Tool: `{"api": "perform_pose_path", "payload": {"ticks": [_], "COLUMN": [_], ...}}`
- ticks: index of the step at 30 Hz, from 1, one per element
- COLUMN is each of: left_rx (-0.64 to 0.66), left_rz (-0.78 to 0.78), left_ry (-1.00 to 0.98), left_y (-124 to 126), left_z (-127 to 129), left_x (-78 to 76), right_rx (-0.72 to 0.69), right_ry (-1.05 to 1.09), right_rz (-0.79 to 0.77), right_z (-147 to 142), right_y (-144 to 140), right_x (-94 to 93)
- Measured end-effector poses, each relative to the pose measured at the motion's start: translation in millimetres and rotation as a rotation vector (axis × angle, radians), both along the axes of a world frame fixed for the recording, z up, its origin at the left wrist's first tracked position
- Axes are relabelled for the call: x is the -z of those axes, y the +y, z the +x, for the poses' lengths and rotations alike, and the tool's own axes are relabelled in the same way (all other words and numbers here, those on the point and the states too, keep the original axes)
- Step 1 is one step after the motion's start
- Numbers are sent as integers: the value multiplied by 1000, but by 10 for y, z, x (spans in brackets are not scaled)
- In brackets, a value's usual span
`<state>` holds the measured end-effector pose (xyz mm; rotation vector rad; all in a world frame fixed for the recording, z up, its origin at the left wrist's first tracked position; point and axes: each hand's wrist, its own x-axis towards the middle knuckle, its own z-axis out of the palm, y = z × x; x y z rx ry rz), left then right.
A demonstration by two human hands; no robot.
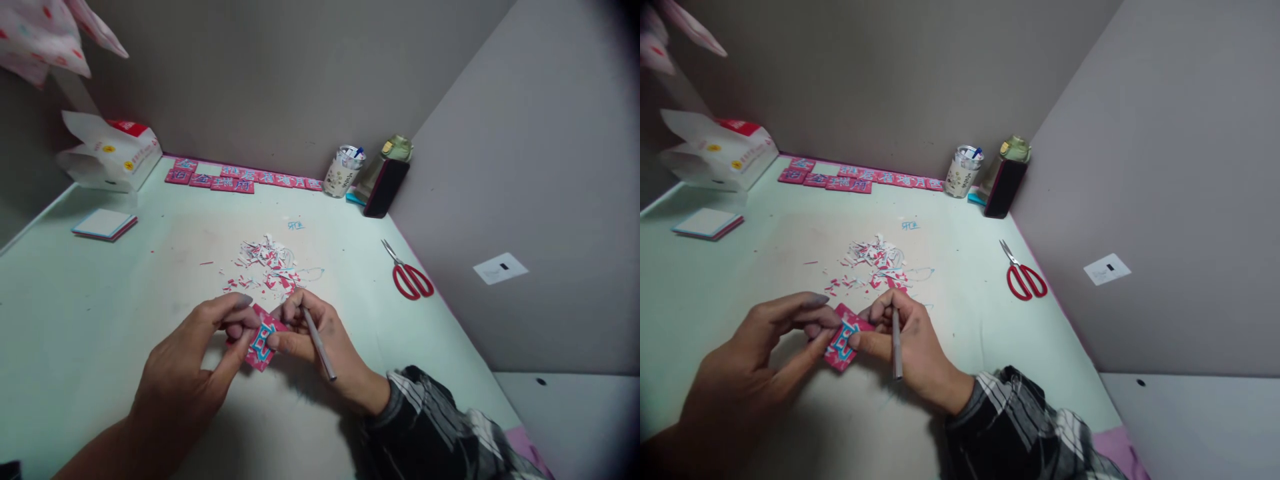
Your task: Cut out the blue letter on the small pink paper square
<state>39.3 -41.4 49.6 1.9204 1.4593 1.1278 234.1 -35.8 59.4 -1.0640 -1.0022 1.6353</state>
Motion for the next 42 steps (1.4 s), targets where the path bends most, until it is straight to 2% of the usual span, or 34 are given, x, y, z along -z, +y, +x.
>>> {"api": "perform_pose_path", "payload": {"ticks": [6,11,18,25,31,36,42], "left_rx": [54,64,74,62,83,102,108], "left_rz": [-298,-410,-426,-437,-396,-387,-462], "left_ry": [-173,-239,-277,-327,-267,-227,-186], "left_y": [81,128,172,161,131,130,155], "left_z": [-6,-4,-2,4,7,13,7], "left_x": [-122,-136,-145,-162,-140,-148,-121], "right_rx": [32,28,8,51,60,79,100], "right_ry": [-47,-50,-99,-87,-110,-177,-267], "right_rz": [45,49,62,48,61,134,265], "right_z": [14,5,-13,-7,-7,-37,-59], "right_y": [-4,-23,-47,-27,-34,-52,-96], "right_x": [-46,-38,-12,-4,-19,-32,-33]}}
